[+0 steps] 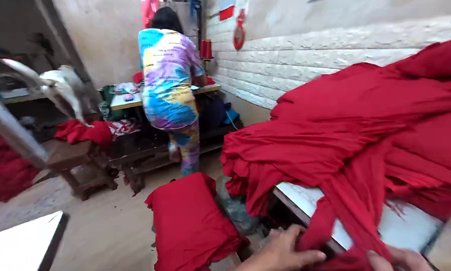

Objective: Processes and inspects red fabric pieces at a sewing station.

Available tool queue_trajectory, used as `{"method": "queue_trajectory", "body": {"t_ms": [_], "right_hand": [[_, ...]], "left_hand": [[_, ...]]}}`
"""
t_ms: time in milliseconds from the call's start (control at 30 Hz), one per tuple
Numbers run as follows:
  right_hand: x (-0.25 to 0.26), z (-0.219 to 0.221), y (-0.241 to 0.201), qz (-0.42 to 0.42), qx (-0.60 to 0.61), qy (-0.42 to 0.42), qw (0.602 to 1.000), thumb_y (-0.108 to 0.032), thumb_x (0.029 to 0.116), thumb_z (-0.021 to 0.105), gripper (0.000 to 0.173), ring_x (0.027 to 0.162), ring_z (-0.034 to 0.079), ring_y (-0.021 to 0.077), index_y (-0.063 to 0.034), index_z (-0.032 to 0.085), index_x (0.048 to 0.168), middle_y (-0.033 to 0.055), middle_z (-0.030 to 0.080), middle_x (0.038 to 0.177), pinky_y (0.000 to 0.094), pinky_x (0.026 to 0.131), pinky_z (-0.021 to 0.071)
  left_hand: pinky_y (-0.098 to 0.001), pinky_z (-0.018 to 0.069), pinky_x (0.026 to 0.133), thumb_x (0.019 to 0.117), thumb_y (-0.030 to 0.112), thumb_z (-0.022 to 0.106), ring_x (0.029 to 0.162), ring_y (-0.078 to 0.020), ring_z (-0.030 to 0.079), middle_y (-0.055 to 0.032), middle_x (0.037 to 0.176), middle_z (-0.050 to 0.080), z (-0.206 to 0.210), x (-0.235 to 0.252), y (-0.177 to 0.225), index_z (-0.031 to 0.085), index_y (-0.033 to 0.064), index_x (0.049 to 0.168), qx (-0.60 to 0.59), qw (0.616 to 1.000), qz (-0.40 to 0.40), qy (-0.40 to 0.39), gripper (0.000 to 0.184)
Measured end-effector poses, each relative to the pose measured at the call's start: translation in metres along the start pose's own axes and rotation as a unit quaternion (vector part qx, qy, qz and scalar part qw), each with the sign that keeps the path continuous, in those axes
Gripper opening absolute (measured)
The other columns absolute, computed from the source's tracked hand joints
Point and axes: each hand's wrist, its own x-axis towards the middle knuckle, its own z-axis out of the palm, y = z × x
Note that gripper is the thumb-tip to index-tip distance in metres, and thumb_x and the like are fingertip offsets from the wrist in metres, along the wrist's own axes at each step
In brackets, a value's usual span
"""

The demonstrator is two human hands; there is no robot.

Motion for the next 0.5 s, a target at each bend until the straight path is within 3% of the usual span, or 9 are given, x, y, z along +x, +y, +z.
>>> {"method": "queue_trajectory", "body": {"t_ms": [33, 67, 100, 133, 233, 333, 400, 467, 500], "right_hand": [[-0.002, -0.001, 0.004, 0.006, 0.077, 0.018, 0.997, -0.005, 0.0919, 0.06, 0.02, 0.082, 0.062, 0.0142, 0.0135, 0.062, 0.1, 0.0178, 0.065, 0.091, 0.0301, 0.077, 0.0527], [-0.004, -0.002, 0.007, 0.027, 0.156, 0.04, 0.987, -0.001, 0.0869, 0.059, 0.006, 0.077, 0.059, 0.0014, 0.0039, 0.059, 0.091, 0.0028, 0.061, 0.084, 0.02, 0.071, 0.0522], [-0.005, -0.002, 0.008, 0.051, 0.243, 0.066, 0.966, 0.002, 0.0822, 0.058, 0.01, 0.072, 0.059, -0.0035, -0.0084, 0.056, 0.082, -0.0077, 0.061, 0.079, 0.0163, 0.065, 0.0519], [-0.007, -0.003, 0.009, 0.066, 0.32, 0.09, 0.941, 0.003, 0.0787, 0.058, 0.021, 0.069, 0.059, -0.0041, -0.0179, 0.056, 0.076, -0.0123, 0.063, 0.077, 0.0156, 0.061, 0.0513], [-0.012, -0.014, 0.014, 0.06, 0.444, 0.087, 0.89, -0.009, 0.0806, 0.068, 0.023, 0.073, 0.063, -0.0037, -0.0258, 0.063, 0.067, -0.012, 0.07, 0.083, 0.0145, 0.064, 0.0531], [-0.022, -0.02, 0.006, 0.084, 0.465, 0.065, 0.879, -0.03, 0.0944, 0.066, 0.026, 0.066, 0.061, -0.0036, -0.0253, 0.07, 0.069, -0.0119, 0.067, 0.073, 0.0148, 0.061, 0.0521], [-0.029, -0.016, -0.003, 0.098, 0.436, 0.102, 0.889, -0.024, 0.0989, 0.061, 0.025, 0.058, 0.055, -0.0022, -0.0218, 0.064, 0.074, -0.0108, 0.059, 0.066, 0.0151, 0.055, 0.0487], [-0.036, -0.011, -0.012, 0.076, 0.346, 0.149, 0.923, -0.012, 0.0957, 0.063, 0.009, 0.057, 0.055, -0.0036, -0.0166, 0.056, 0.093, -0.0124, 0.059, 0.067, 0.0133, 0.053, 0.0484], [-0.041, -0.008, -0.017, 0.06, 0.292, 0.161, 0.941, -0.01, 0.0932, 0.067, 0.015, 0.056, 0.055, -0.0049, -0.0126, 0.054, 0.101, -0.0128, 0.06, 0.068, 0.0125, 0.052, 0.0475]], "left_hand": [[-0.0547, 0.0525, 0.098, 0.1006, 0.026, 0.065, 0.105, -0.033, 0.07, -0.0229, 0.112, 0.071, 0.003, 0.001, 0.0, 0.061, -0.0057, 0.13, -0.002, 0.999, 0.033, 0.012, 0.043], [-0.0508, 0.0552, 0.092, 0.1014, 0.022, 0.063, 0.097, -0.0288, 0.072, -0.0201, 0.102, 0.073, 0.004, 0.001, 0.002, 0.067, -0.0057, 0.119, 0.001, 0.998, 0.064, 0.015, 0.033], [-0.0487, 0.0548, 0.092, 0.1021, 0.021, 0.061, 0.094, -0.0258, 0.071, -0.0174, 0.098, 0.073, 0.004, 0.0, 0.007, 0.069, -0.0043, 0.112, 0.007, 0.996, 0.086, -0.009, 0.029], [-0.0476, 0.0523, 0.093, 0.1023, 0.021, 0.06, 0.093, -0.0234, 0.071, -0.0152, 0.096, 0.073, 0.004, -0.002, 0.014, 0.071, -0.003, 0.108, 0.004, 0.993, 0.107, -0.053, 0.027], [-0.0395, 0.0561, 0.083, 0.1017, 0.018, 0.061, 0.082, -0.0178, 0.07, -0.014, 0.087, 0.072, 0.018, -0.013, 0.027, 0.071, -0.0056, 0.102, -0.058, 0.972, 0.138, -0.18, 0.025], [-0.0375, 0.0579, 0.079, 0.1018, 0.018, 0.06, 0.08, -0.0152, 0.07, -0.0118, 0.089, 0.073, 0.034, -0.016, 0.018, 0.072, -0.0036, 0.104, -0.06, 0.978, 0.09, -0.178, 0.025], [-0.0414, 0.0577, 0.08, 0.1013, 0.019, 0.061, 0.081, -0.0171, 0.071, -0.011, 0.088, 0.074, 0.032, -0.014, 0.009, 0.073, -0.0015, 0.103, -0.019, 0.986, 0.08, -0.147, 0.025], [-0.0435, 0.0586, 0.08, 0.1011, 0.022, 0.062, 0.082, -0.0183, 0.072, -0.0107, 0.09, 0.074, 0.024, -0.015, 0.001, 0.073, -0.0005, 0.105, 0.012, 0.991, 0.067, -0.116, 0.026], [-0.0447, 0.0596, 0.082, 0.1005, 0.025, 0.063, 0.085, -0.0198, 0.073, -0.0112, 0.093, 0.074, 0.02, -0.017, -0.004, 0.073, 0.0002, 0.107, 0.037, 0.994, 0.066, -0.079, 0.027]]}}
